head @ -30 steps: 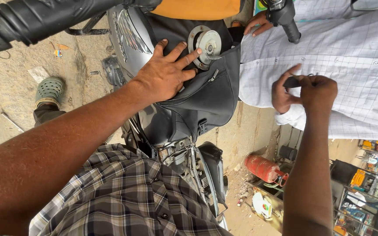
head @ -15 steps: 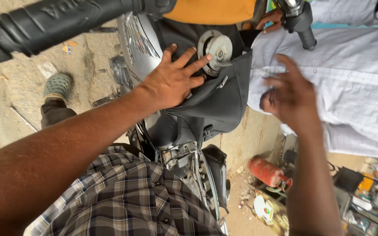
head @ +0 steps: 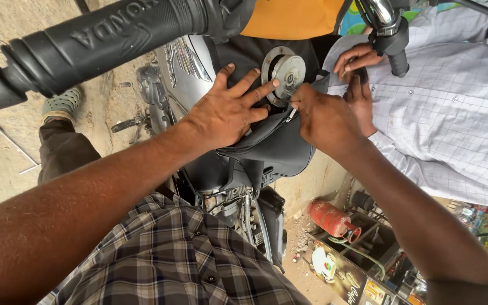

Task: Repairing and reassembling components on a motorcycle fuel tank.

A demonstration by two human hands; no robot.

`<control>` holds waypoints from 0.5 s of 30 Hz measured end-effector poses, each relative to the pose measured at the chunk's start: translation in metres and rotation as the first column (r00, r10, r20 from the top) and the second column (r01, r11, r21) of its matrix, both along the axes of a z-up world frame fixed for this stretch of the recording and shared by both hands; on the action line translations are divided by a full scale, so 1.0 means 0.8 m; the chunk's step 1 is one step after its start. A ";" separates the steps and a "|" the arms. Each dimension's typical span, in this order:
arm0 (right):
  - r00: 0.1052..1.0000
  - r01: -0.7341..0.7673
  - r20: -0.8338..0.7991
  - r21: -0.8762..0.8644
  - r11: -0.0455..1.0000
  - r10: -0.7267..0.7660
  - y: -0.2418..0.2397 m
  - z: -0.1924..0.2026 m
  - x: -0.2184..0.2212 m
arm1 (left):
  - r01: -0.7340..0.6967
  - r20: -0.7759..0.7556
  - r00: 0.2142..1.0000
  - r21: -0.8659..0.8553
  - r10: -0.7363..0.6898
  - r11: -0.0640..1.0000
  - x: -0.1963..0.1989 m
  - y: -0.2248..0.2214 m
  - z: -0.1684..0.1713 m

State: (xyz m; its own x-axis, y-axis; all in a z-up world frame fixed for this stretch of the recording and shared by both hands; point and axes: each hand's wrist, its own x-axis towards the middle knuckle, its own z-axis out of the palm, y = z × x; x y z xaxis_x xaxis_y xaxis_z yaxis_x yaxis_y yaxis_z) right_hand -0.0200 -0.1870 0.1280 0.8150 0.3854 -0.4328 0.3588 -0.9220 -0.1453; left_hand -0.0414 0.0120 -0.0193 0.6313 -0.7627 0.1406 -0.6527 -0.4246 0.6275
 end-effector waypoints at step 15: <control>0.875 -0.471 -0.257 -0.263 0.842 0.410 -0.008 -0.037 -0.012 | 0.012 0.000 1.000 -0.056 -0.012 0.998 -0.047 0.012 -0.008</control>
State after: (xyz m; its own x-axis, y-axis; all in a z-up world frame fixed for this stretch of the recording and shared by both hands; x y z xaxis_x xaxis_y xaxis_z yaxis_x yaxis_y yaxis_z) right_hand -0.0294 -0.1930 0.0987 0.4849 0.5063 -0.7132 0.7329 -0.6802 0.0154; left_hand -0.0792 0.0219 -0.0260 0.6222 -0.7610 0.1834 -0.6574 -0.3808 0.6502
